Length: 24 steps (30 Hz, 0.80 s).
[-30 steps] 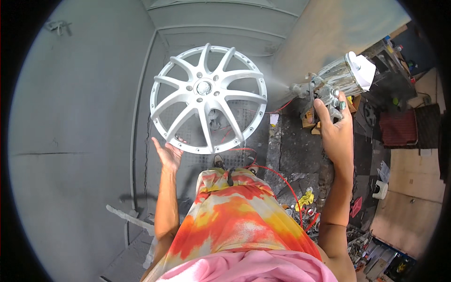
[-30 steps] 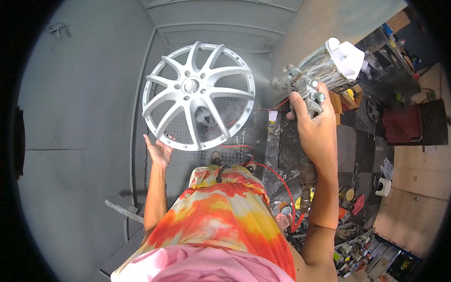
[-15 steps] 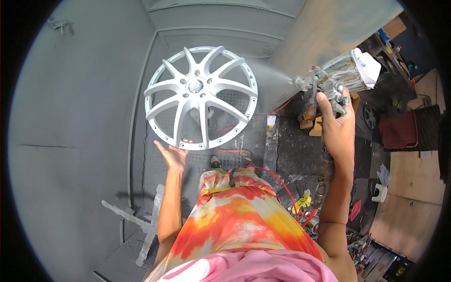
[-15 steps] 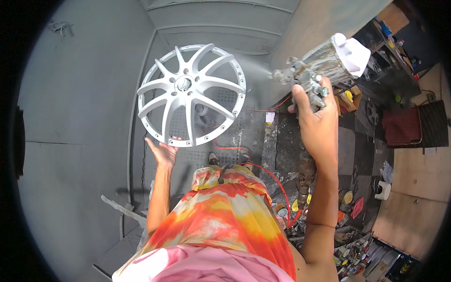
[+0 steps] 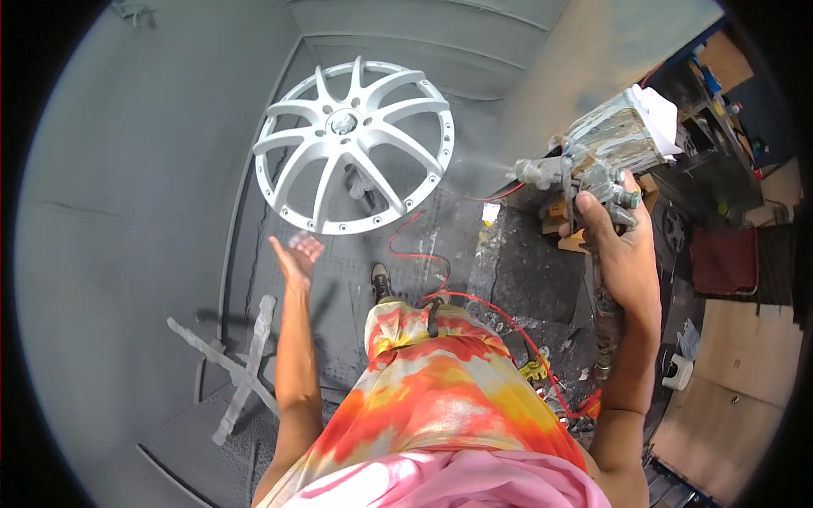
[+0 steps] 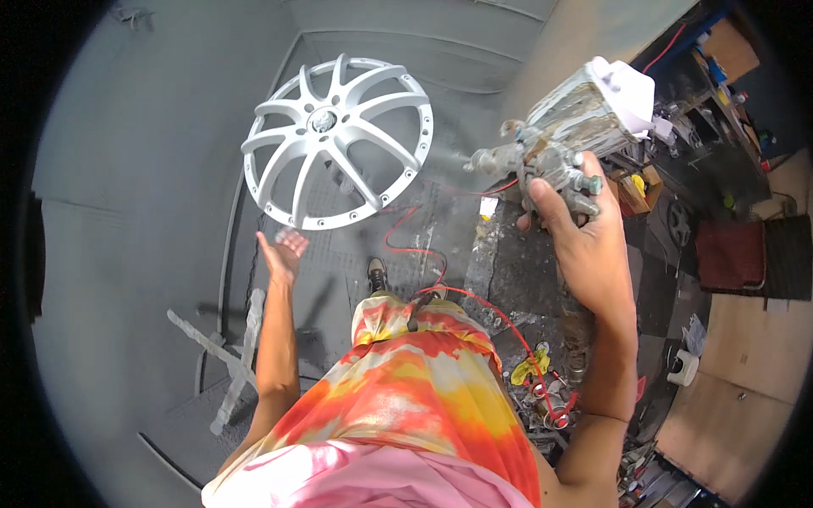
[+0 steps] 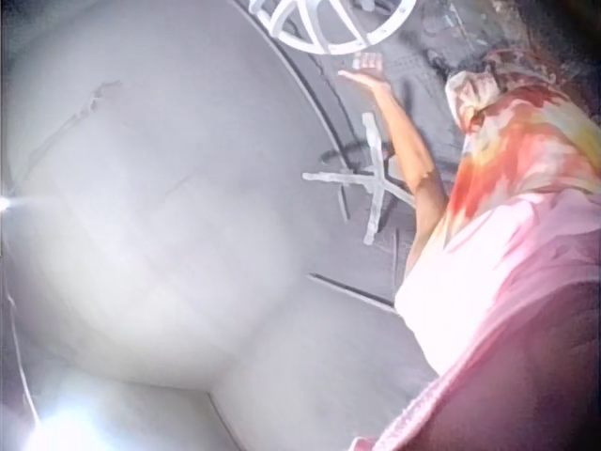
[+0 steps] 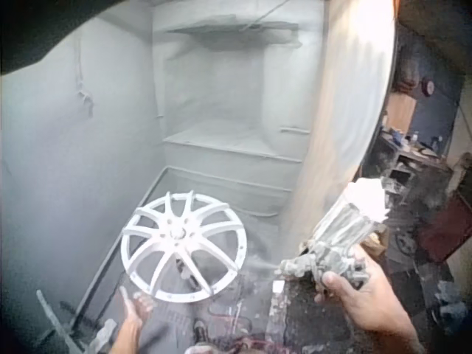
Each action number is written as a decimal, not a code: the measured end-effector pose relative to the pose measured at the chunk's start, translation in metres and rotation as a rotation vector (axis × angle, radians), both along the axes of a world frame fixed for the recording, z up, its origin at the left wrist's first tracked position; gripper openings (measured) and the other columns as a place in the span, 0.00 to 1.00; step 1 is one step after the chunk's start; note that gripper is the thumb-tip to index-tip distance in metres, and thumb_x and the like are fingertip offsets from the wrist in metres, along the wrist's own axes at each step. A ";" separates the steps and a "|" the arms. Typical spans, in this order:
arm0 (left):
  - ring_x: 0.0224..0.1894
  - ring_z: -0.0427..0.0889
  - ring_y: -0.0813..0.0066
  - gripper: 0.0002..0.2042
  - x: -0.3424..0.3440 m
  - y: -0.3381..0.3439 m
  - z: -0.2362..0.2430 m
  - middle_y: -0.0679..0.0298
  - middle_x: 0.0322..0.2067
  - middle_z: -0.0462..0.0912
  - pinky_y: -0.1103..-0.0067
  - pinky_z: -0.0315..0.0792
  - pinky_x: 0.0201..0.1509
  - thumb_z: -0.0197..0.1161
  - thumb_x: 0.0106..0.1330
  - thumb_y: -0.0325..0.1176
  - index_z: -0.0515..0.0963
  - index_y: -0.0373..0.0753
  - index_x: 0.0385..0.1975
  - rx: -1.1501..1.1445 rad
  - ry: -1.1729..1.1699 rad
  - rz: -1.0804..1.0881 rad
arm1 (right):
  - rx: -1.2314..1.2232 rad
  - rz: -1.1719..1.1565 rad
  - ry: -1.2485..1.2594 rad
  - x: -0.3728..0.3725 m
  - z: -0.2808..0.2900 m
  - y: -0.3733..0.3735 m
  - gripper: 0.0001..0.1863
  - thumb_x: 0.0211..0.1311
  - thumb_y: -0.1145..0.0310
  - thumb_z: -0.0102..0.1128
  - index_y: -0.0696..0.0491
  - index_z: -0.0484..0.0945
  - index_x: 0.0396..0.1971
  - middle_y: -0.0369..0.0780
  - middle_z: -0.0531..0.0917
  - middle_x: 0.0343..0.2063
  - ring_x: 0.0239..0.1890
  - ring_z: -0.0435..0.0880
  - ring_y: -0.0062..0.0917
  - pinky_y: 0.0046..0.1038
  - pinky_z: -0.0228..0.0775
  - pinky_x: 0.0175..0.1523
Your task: The person holds an automotive wheel rim by its center, rotates it within a spray booth, and applies a coating using a spray gun. The person then pauses to pour liquid from a container into the spray gun's reservoir before continuing to spray the rim.
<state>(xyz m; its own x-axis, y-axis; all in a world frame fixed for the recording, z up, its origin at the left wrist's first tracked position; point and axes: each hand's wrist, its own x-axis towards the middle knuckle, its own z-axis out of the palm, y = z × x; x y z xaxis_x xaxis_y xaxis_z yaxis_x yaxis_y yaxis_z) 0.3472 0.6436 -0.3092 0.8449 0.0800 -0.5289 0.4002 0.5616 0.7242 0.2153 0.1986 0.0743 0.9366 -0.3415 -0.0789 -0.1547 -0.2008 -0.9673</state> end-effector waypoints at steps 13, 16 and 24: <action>0.24 0.85 0.66 0.34 -0.280 -0.008 -0.121 0.57 0.26 0.85 0.72 0.82 0.27 0.47 0.76 0.62 0.82 0.29 0.37 0.539 0.486 -0.334 | -0.126 0.199 -0.111 0.004 -0.003 0.028 0.09 0.72 0.70 0.62 0.56 0.73 0.45 0.31 0.77 0.28 0.30 0.77 0.13 0.21 0.70 0.37; 0.25 0.86 0.65 0.31 -0.271 -0.006 -0.111 0.56 0.27 0.85 0.72 0.82 0.28 0.50 0.76 0.58 0.81 0.29 0.38 0.513 0.512 -0.334 | -0.086 0.269 -0.161 0.013 -0.008 0.045 0.11 0.72 0.68 0.62 0.56 0.73 0.45 0.32 0.77 0.28 0.30 0.77 0.13 0.21 0.70 0.36; 0.25 0.86 0.67 0.27 -0.223 0.003 -0.096 0.55 0.29 0.86 0.73 0.83 0.34 0.52 0.77 0.56 0.80 0.32 0.38 0.445 0.420 -0.300 | -0.085 0.457 -0.042 0.004 -0.025 0.099 0.13 0.70 0.69 0.62 0.55 0.71 0.48 0.40 0.79 0.25 0.28 0.75 0.17 0.27 0.71 0.35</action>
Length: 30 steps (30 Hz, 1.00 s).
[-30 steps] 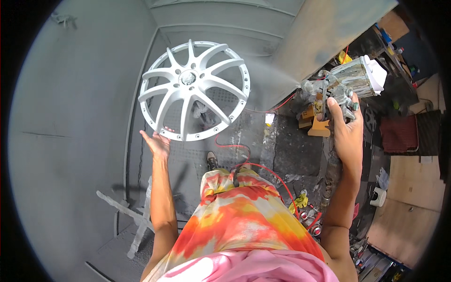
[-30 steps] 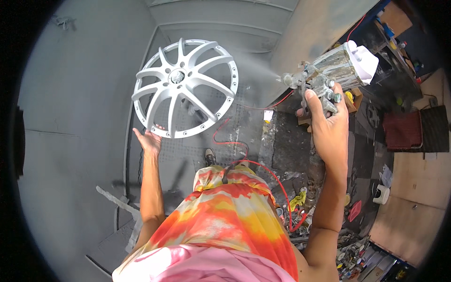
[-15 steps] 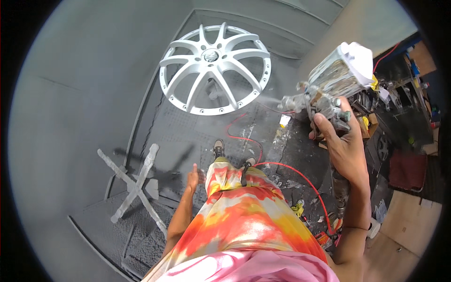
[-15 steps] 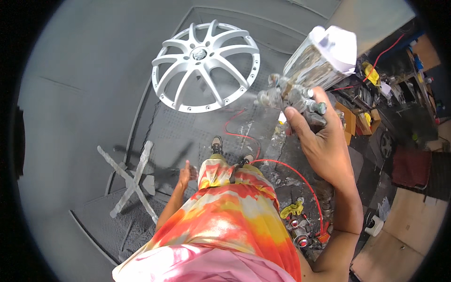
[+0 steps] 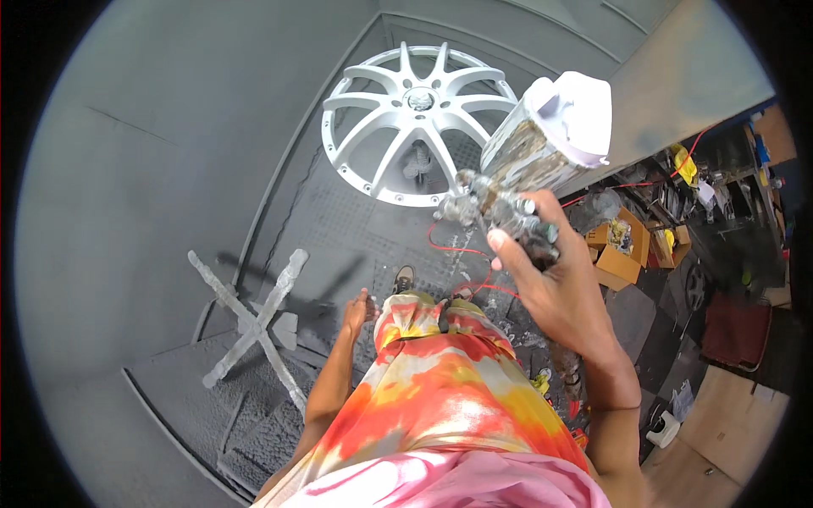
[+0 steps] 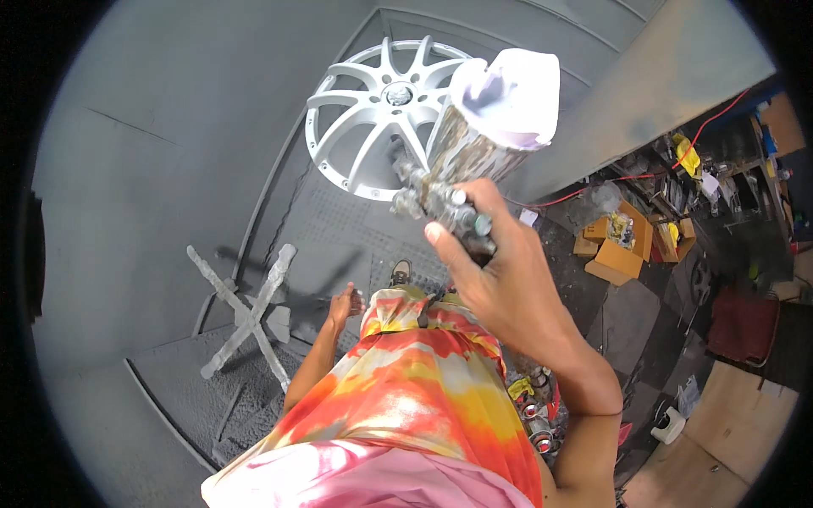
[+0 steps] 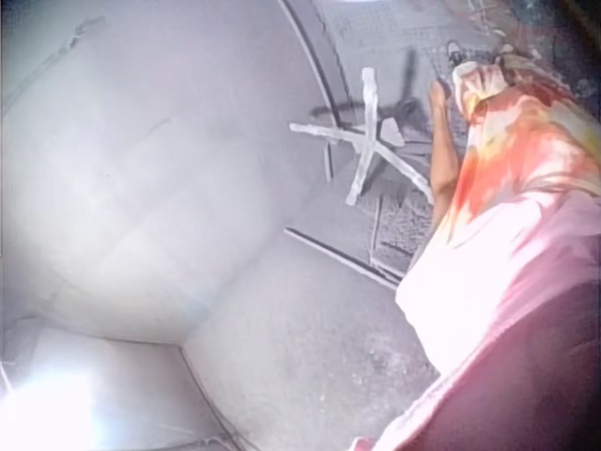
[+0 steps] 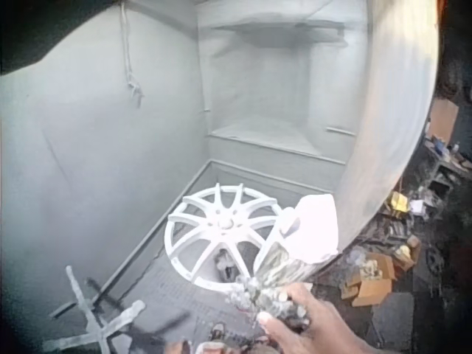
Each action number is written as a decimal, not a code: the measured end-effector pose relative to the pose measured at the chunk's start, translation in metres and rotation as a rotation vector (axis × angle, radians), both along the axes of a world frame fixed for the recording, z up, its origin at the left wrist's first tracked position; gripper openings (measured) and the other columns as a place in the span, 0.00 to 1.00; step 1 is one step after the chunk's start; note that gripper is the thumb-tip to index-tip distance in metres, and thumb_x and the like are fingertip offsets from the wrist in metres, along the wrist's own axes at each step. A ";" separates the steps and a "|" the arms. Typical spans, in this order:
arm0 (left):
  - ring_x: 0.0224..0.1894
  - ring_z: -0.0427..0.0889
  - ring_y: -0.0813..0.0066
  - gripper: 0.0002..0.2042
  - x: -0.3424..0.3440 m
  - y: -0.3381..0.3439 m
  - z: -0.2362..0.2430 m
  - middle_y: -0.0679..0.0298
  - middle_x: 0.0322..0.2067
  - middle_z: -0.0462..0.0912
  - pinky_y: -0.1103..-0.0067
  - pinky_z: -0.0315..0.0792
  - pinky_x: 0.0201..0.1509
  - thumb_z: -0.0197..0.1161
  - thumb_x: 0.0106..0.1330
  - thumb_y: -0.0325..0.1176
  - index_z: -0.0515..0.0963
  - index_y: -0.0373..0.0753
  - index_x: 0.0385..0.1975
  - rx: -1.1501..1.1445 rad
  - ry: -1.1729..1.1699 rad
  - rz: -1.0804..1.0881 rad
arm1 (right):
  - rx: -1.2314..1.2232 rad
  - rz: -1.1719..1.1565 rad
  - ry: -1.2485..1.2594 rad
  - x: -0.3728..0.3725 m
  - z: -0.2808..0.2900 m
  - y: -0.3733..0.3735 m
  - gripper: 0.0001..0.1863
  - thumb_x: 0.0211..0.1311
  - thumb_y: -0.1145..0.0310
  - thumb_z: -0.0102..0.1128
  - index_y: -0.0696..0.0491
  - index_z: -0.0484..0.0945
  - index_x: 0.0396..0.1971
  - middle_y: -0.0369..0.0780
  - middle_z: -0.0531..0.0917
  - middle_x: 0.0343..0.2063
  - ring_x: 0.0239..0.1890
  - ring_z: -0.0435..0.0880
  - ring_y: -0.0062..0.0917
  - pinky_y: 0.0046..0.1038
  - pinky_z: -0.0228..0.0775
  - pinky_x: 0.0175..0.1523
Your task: The person holds an automotive wheel rim by its center, rotates it within a spray booth, and applies a coating using a spray gun. The person then pauses to pour liquid from a container into the spray gun's reservoir before continuing to spray the rim.
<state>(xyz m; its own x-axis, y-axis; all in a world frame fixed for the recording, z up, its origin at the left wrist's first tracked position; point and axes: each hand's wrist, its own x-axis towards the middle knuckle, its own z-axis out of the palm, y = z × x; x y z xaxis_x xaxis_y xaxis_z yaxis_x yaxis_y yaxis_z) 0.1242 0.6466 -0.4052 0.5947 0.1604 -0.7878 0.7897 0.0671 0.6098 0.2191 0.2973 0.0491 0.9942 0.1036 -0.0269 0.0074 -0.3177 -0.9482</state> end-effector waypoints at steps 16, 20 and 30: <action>0.45 0.86 0.59 0.37 0.172 0.017 0.062 0.53 0.40 0.84 0.66 0.82 0.52 0.43 0.74 0.67 0.78 0.31 0.49 -0.376 -0.203 0.085 | -0.199 -0.258 -0.131 0.041 0.009 0.095 0.14 0.68 0.71 0.64 0.54 0.72 0.50 0.49 0.84 0.32 0.31 0.84 0.37 0.34 0.75 0.40; 0.54 0.83 0.54 0.40 0.249 0.017 0.122 0.48 0.45 0.81 0.60 0.76 0.63 0.37 0.75 0.68 0.72 0.28 0.56 -0.594 -0.334 0.178 | -0.211 -0.395 -0.172 0.050 0.018 0.105 0.13 0.70 0.71 0.64 0.55 0.73 0.49 0.39 0.81 0.30 0.30 0.78 0.21 0.25 0.72 0.39; 0.58 0.79 0.49 0.39 0.275 -0.010 0.166 0.45 0.50 0.80 0.54 0.70 0.69 0.27 0.78 0.61 0.66 0.26 0.61 -0.980 -0.305 0.312 | -0.120 -0.270 -0.190 0.096 -0.004 0.161 0.13 0.69 0.71 0.63 0.56 0.70 0.47 0.51 0.82 0.33 0.33 0.82 0.44 0.37 0.73 0.39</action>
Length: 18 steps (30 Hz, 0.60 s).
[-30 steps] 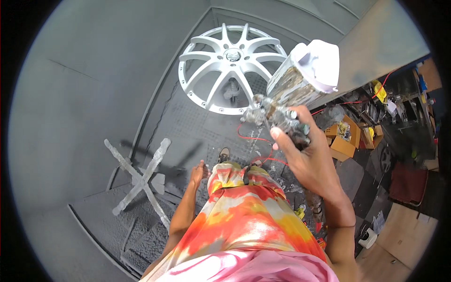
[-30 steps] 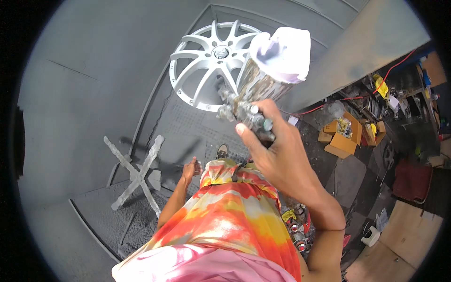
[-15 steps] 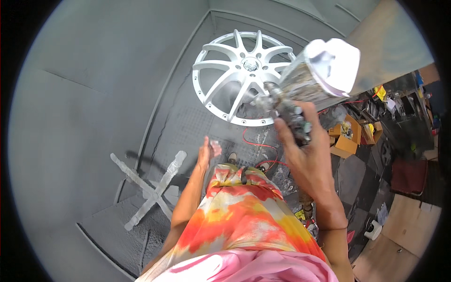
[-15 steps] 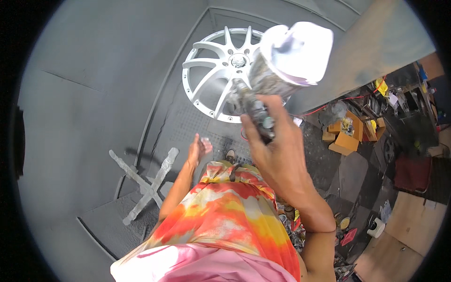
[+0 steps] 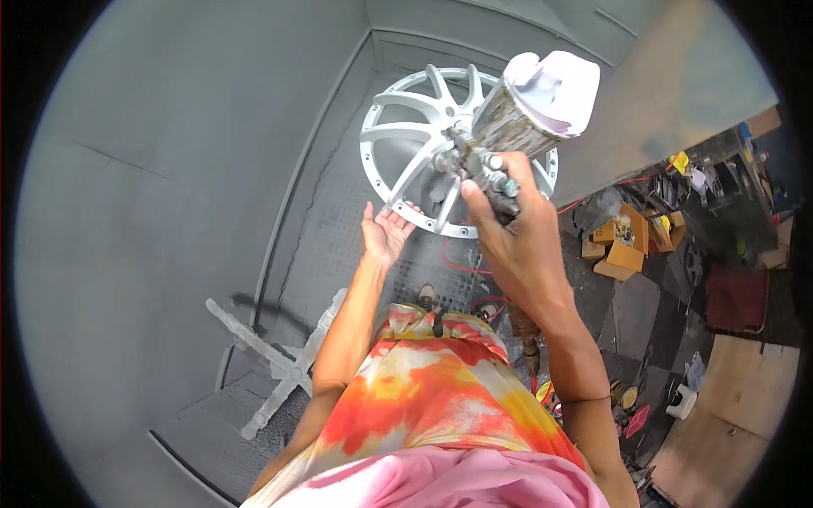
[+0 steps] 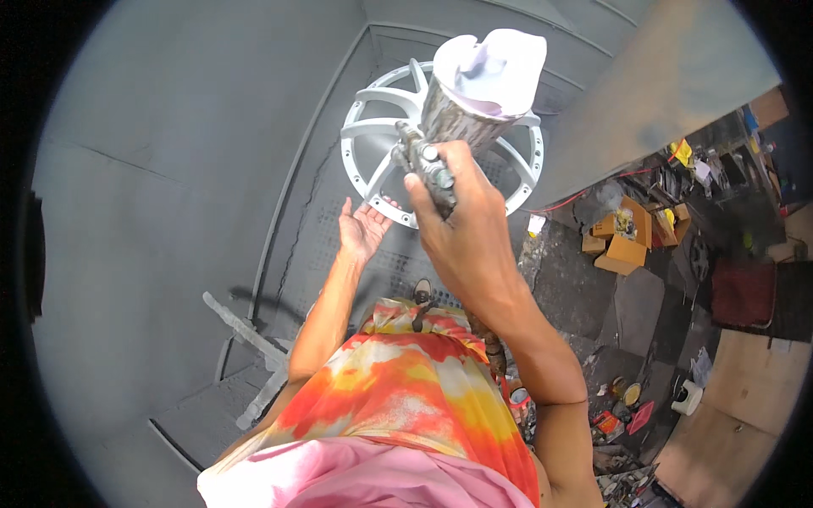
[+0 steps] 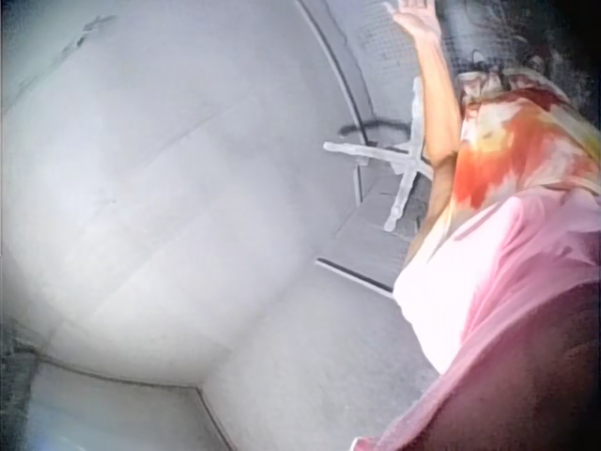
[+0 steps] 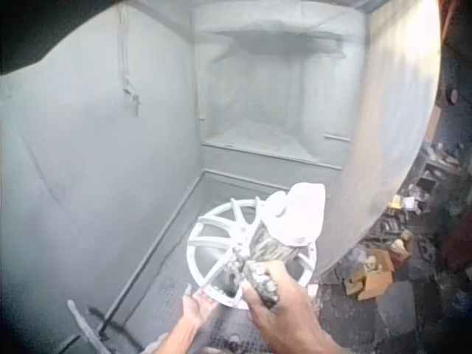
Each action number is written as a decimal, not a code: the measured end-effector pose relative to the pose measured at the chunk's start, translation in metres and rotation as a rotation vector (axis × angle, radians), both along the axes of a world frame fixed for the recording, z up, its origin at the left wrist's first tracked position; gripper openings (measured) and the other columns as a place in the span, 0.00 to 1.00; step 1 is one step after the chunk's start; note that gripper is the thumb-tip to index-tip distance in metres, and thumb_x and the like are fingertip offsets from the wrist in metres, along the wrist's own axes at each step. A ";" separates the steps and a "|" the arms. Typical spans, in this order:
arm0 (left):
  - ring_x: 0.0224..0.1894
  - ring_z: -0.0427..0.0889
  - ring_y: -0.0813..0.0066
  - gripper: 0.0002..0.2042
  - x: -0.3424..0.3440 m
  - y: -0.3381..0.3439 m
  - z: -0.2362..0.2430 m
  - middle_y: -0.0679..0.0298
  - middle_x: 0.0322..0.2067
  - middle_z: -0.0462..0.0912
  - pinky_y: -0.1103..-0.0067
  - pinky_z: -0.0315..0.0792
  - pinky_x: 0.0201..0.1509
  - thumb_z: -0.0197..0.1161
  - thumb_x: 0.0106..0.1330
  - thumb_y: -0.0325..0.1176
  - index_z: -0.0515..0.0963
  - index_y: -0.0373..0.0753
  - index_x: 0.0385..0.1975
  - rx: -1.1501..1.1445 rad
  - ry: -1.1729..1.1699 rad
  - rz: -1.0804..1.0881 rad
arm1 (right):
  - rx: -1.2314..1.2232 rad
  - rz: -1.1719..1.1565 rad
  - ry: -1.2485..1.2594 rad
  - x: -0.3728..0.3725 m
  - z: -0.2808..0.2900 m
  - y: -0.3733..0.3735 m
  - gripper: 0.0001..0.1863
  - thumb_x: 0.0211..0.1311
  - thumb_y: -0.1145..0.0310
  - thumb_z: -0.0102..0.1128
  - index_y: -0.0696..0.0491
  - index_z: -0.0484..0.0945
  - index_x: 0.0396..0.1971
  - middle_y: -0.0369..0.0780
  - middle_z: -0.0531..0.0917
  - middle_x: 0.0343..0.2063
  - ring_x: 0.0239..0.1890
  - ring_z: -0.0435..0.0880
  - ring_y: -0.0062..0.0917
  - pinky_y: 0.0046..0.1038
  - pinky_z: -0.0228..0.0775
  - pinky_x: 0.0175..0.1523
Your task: The person holds an automotive wheel rim by its center, rotates it within a spray booth, and applies a coating using a spray gun. The person then pauses to pour liquid from a container into the spray gun's reservoir before continuing to spray the rim.
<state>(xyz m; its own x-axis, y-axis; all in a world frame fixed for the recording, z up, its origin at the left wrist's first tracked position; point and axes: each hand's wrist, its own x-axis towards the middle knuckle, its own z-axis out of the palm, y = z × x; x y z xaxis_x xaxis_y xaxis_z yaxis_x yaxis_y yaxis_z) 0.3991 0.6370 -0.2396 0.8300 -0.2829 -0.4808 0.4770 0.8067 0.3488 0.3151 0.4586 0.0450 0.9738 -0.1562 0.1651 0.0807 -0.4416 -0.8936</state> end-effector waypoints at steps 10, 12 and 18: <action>0.61 0.78 0.55 0.35 -0.055 -0.061 0.010 0.53 0.56 0.80 0.58 0.73 0.66 0.33 0.78 0.63 0.69 0.36 0.62 -0.287 0.005 -0.040 | -0.075 0.179 -0.027 -0.027 -0.011 0.001 0.17 0.69 0.70 0.64 0.58 0.73 0.53 0.47 0.84 0.33 0.31 0.83 0.27 0.29 0.74 0.38; 0.63 0.75 0.60 0.30 -0.078 -0.073 0.008 0.55 0.58 0.77 0.62 0.70 0.68 0.38 0.78 0.58 0.71 0.38 0.62 -0.367 -0.113 -0.105 | -0.113 0.209 -0.030 -0.037 -0.013 -0.003 0.18 0.68 0.71 0.64 0.59 0.73 0.54 0.50 0.85 0.37 0.34 0.85 0.39 0.32 0.75 0.41; 0.62 0.74 0.70 0.25 -0.093 -0.102 -0.033 0.58 0.61 0.73 0.74 0.66 0.67 0.59 0.75 0.42 0.68 0.39 0.67 -0.349 -0.101 -0.629 | -0.139 0.219 0.067 -0.066 -0.004 -0.011 0.19 0.68 0.71 0.63 0.59 0.73 0.56 0.49 0.85 0.38 0.35 0.85 0.35 0.32 0.76 0.43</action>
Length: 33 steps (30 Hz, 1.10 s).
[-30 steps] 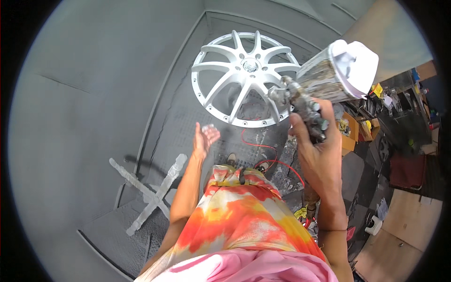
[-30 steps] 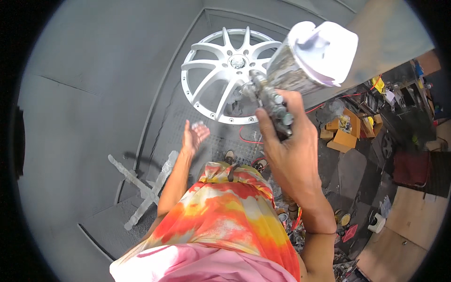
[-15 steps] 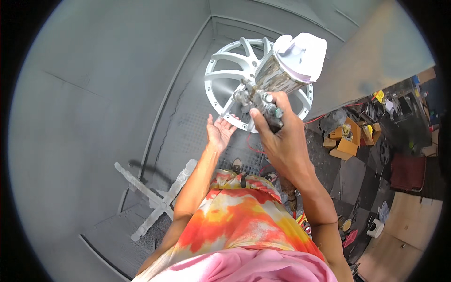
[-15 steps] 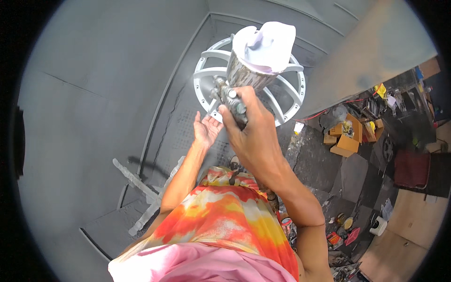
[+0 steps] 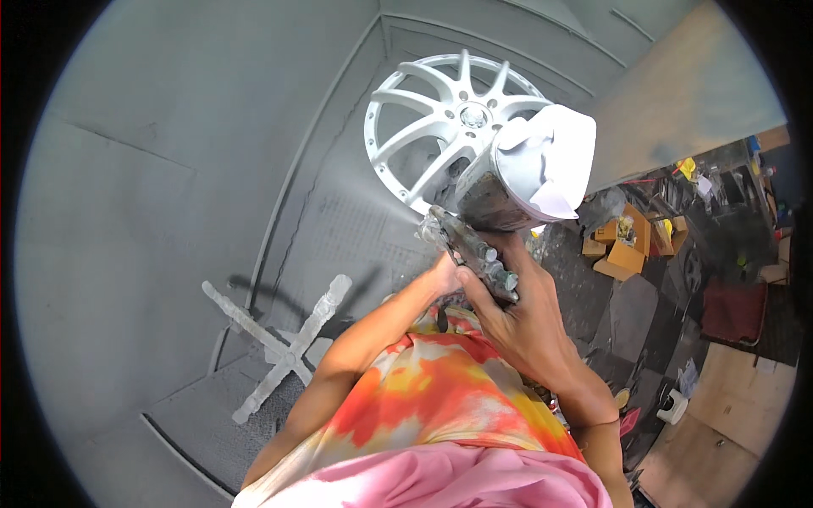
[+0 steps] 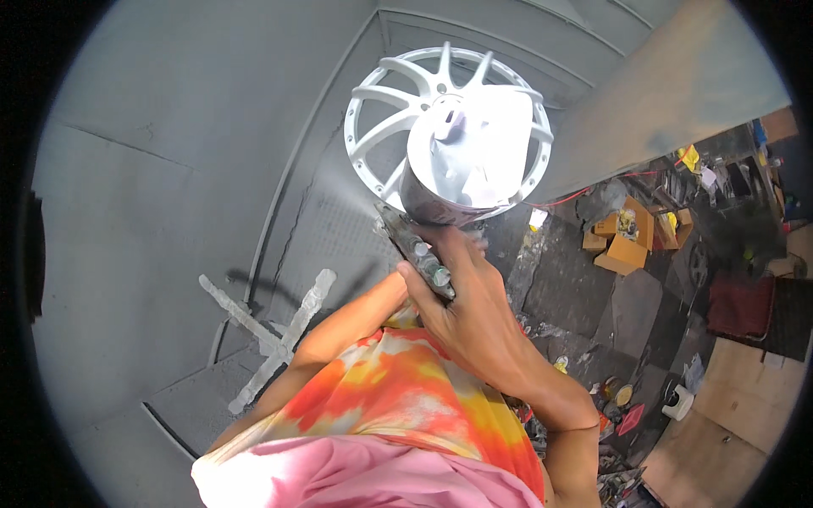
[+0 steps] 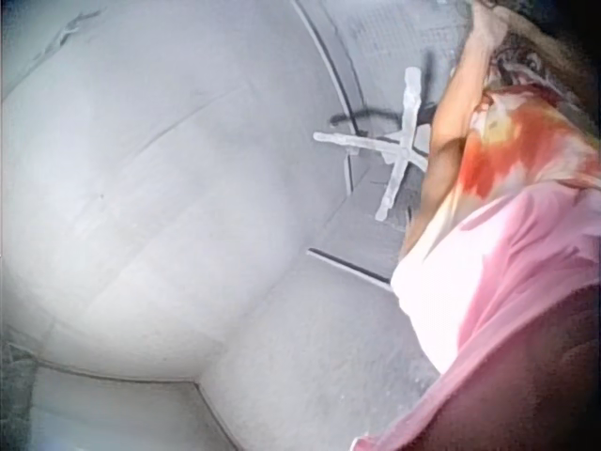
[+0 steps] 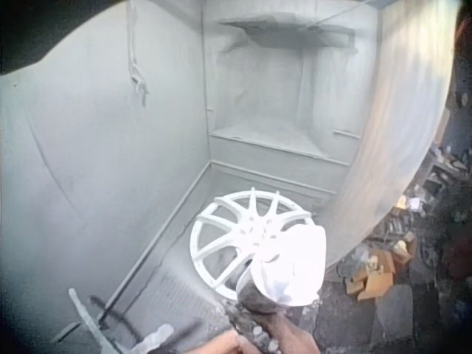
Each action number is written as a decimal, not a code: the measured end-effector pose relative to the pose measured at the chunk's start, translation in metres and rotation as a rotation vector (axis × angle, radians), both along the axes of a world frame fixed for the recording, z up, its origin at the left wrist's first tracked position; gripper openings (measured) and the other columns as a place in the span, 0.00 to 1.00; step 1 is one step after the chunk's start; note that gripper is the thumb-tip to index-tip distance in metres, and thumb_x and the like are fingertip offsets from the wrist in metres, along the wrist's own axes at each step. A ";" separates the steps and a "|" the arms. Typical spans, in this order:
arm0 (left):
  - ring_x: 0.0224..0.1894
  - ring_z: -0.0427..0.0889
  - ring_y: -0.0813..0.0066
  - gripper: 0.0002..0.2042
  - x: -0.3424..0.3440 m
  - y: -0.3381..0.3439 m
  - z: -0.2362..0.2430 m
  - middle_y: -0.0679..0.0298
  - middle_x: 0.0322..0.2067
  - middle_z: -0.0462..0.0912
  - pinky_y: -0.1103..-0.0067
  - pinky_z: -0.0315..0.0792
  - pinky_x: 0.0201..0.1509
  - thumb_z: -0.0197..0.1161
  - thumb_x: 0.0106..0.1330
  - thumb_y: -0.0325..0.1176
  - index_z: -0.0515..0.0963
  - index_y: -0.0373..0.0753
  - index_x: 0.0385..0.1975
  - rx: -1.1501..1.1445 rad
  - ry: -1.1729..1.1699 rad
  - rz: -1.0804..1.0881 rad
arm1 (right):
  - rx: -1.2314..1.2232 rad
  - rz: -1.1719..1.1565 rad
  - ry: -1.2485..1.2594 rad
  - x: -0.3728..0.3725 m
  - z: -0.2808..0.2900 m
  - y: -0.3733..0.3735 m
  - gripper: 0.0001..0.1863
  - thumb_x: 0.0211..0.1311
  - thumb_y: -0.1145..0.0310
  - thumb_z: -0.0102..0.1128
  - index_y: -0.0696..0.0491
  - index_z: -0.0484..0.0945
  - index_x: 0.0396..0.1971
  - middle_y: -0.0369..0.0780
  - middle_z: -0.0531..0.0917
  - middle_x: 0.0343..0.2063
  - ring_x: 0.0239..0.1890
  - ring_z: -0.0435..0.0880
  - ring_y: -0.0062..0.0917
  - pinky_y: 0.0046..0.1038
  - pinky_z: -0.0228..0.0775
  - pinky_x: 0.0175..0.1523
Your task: The person holds an automotive wheel rim by its center, rotates it within a spray booth, and applies a coating using a spray gun. The person then pauses to pour liquid from a container into the spray gun's reservoir before continuing to spray the rim.
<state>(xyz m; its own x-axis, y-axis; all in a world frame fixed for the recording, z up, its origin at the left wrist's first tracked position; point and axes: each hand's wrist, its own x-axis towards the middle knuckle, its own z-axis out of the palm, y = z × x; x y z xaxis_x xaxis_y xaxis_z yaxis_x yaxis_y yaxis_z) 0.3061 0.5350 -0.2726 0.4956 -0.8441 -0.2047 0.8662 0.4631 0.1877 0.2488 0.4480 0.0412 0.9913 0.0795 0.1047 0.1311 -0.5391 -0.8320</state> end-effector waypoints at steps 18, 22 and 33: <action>0.58 0.81 0.59 0.41 -0.021 0.031 -0.010 0.51 0.57 0.82 0.62 0.73 0.66 0.28 0.78 0.65 0.74 0.32 0.61 0.535 -0.013 -0.185 | 0.160 -0.404 0.102 -0.002 0.018 -0.039 0.13 0.71 0.72 0.61 0.57 0.73 0.51 0.36 0.82 0.33 0.34 0.80 0.15 0.21 0.73 0.39; 0.57 0.82 0.60 0.41 -0.024 0.028 -0.015 0.52 0.55 0.83 0.62 0.74 0.65 0.28 0.78 0.65 0.75 0.32 0.60 0.542 0.016 -0.141 | 0.088 -0.204 0.096 -0.003 0.013 -0.031 0.17 0.70 0.71 0.63 0.58 0.72 0.54 0.41 0.84 0.35 0.35 0.81 0.17 0.24 0.75 0.39; 0.58 0.80 0.51 0.38 0.052 0.057 0.030 0.45 0.54 0.80 0.58 0.73 0.65 0.29 0.78 0.61 0.69 0.27 0.59 0.349 0.202 0.605 | 0.173 -0.099 -0.073 0.026 0.011 -0.009 0.16 0.69 0.69 0.64 0.55 0.72 0.52 0.44 0.83 0.27 0.28 0.77 0.21 0.29 0.72 0.35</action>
<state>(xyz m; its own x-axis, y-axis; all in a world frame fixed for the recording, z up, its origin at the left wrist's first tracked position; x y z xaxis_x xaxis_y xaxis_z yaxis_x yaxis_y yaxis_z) 0.3583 0.5922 -0.2425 0.7789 -0.3031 -0.5490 0.5110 0.8142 0.2756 0.2747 0.4389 0.0526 0.9827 -0.0433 0.1803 0.1481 -0.4022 -0.9035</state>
